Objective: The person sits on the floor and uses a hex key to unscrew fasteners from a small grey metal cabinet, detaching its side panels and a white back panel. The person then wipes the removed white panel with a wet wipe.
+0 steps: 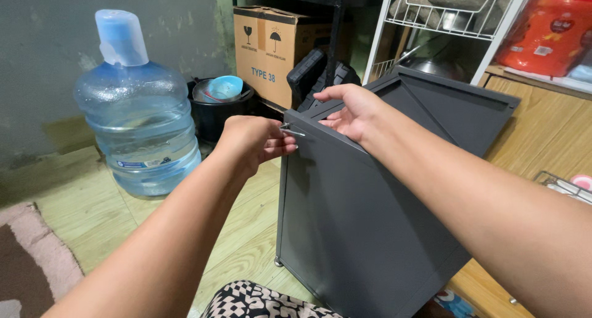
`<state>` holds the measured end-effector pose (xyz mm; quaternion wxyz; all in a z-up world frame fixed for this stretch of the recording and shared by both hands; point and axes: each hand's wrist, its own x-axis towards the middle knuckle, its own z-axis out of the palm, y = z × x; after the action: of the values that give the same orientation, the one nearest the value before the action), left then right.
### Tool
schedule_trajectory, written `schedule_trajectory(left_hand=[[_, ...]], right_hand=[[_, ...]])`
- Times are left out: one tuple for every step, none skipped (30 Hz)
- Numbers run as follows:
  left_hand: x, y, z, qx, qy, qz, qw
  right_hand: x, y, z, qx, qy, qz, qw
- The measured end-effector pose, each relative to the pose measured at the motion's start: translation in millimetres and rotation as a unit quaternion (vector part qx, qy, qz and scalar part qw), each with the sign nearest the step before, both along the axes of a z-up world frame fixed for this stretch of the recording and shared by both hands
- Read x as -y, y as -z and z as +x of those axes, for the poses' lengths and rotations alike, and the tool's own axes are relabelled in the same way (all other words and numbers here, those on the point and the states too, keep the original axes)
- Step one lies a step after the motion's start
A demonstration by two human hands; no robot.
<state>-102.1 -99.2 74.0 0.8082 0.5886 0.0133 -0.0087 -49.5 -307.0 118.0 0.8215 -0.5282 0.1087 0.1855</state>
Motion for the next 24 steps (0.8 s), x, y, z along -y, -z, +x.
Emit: schedule_trajectory(left_hand=[[1,-1,-5,0.028,0.008,0.022,0.999],[1,-1,-10,0.055,0.014,0.041,0.998],[3,0,-14,0.093,-0.009,0.088,0.992],[7,1,-18,0.132,-0.033,0.134,0.982],[8,2,-22,0.171,-0.058,0.179,0.967],[9,3,-24,0.187,-0.073,0.207,0.958],[9,5,-24,0.202,-0.088,0.235,0.947],[9,8,-23,0.216,-0.100,0.263,0.935],[9,9,-19,0.186,-0.095,0.260,0.943],[8,10,-12,0.156,-0.092,0.254,0.950],[6,11,-4,0.125,-0.089,0.249,0.956],[4,9,7,0.051,-0.058,0.169,0.983],[2,7,19,-0.025,-0.026,0.087,0.996],[0,9,29,-0.101,0.008,0.006,0.995],[-2,14,35,-0.107,0.032,-0.032,0.993],[-4,17,40,-0.113,0.056,-0.072,0.989],[-6,20,43,-0.118,0.080,-0.111,0.984],[-6,22,44,-0.103,0.065,-0.110,0.986],[-6,23,43,-0.087,0.050,-0.109,0.989],[-5,23,40,-0.071,0.035,-0.109,0.991],[-2,22,35,-0.049,-0.021,-0.073,0.996],[2,20,29,-0.025,-0.074,-0.035,0.996],[6,18,23,-0.001,-0.127,0.003,0.992],[7,16,17,0.030,-0.126,0.030,0.991]], right_hand=[[2,0,-1,-0.001,-0.008,0.004,1.000],[2,0,-1,-0.002,-0.018,0.006,1.000],[2,0,-2,-0.004,-0.028,0.008,1.000],[1,-1,-2,-0.001,-0.028,0.009,1.000],[0,-2,-3,0.001,-0.028,0.010,1.000],[1,-3,-5,0.004,-0.026,0.012,1.000],[2,-4,-6,0.007,-0.025,0.012,1.000],[2,-3,-7,0.008,-0.023,0.012,1.000],[3,-2,-9,0.009,-0.021,0.013,1.000],[1,-2,-11,0.011,-0.017,0.013,1.000],[0,-2,-13,0.013,-0.014,0.012,1.000],[-1,-4,-15,0.017,-0.010,0.011,1.000],[-3,-6,-16,0.017,-0.011,0.008,1.000],[-4,-6,-18,0.015,-0.010,0.006,1.000],[-3,-6,-20,0.013,-0.009,0.005,1.000],[-3,-7,-21,0.012,-0.009,0.005,1.000],[-3,-7,-21,0.010,-0.010,0.005,1.000],[-3,-8,-21,0.010,-0.011,0.004,1.000],[-4,-8,-21,0.015,-0.020,0.012,1.000],[-4,-7,-21,0.020,-0.028,0.018,0.999],[-4,-7,-20,0.025,-0.037,0.025,0.999],[-4,-6,-19,0.023,-0.026,0.019,0.999],[-4,-5,-18,0.020,-0.016,0.013,1.000],[-4,-5,-17,0.017,-0.005,0.007,1.000]])
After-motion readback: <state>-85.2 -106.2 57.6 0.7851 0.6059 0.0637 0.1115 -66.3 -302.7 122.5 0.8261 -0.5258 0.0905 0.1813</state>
